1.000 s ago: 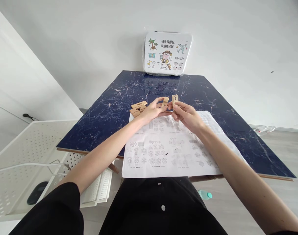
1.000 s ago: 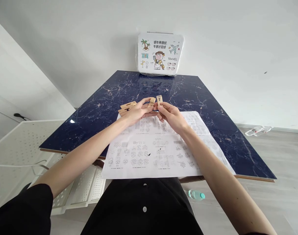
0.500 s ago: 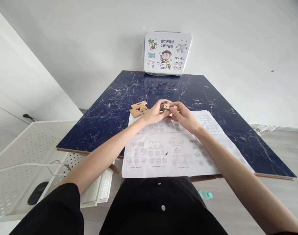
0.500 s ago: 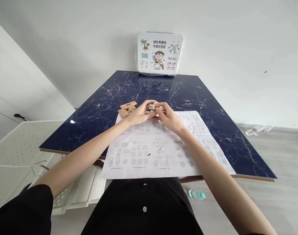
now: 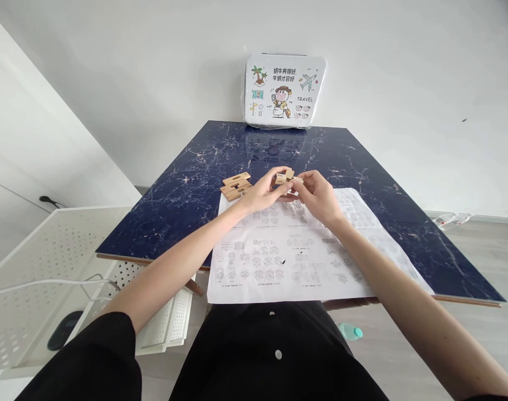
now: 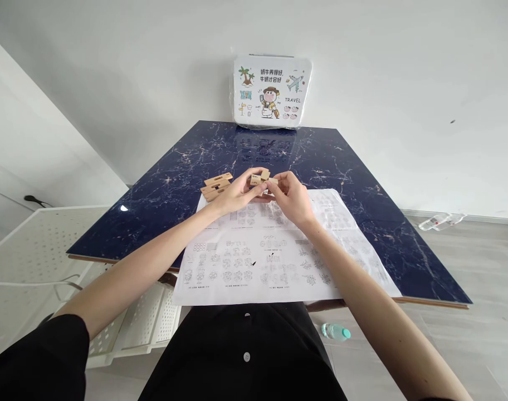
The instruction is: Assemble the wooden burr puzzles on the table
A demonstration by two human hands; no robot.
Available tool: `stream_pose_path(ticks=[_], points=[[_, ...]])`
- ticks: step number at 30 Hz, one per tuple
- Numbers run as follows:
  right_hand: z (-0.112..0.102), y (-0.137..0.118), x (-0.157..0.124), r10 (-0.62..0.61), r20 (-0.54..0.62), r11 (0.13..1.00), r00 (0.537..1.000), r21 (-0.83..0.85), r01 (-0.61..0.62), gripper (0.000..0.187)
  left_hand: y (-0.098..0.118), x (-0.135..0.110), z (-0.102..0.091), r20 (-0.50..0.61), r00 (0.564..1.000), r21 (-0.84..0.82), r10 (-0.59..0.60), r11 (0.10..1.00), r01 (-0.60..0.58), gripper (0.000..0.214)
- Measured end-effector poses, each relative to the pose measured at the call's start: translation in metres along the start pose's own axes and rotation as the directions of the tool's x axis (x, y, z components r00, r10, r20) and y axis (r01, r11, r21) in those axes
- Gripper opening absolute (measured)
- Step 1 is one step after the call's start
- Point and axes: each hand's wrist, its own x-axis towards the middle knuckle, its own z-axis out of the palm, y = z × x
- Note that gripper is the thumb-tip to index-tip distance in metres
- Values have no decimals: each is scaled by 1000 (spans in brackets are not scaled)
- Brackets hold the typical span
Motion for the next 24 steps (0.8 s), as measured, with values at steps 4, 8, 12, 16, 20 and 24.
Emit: stream_pose_path(ticks=[4,8,12,16,20,24], points=[[-1,-6,-3,-19,53,999,998,-50,22,39,4,-1,1,-41,998,59,41,998,-38,54],[0,-7,-4,-14,40,999,999,-48,16,45,12,-3,4,-27,999,72,38,997,-36,50],[1,-7,-2,4,48,1000,999,0,-4,50,17,-2,6,-49,996,91,74,993,-69,45],[3,-7,-2,-1,81,998,997,58,-4,51,18,-1,5,-75,993,84,86,993,-80,45],[4,-4,-3,-30,31,1000,999,9,30,43,21,-3,4,-52,998,58,31,998,-28,47],[3,0,-3,-84,45,996,995,22,83,40,22,-3,5,-41,999,-4,-3,1000,3,51]])
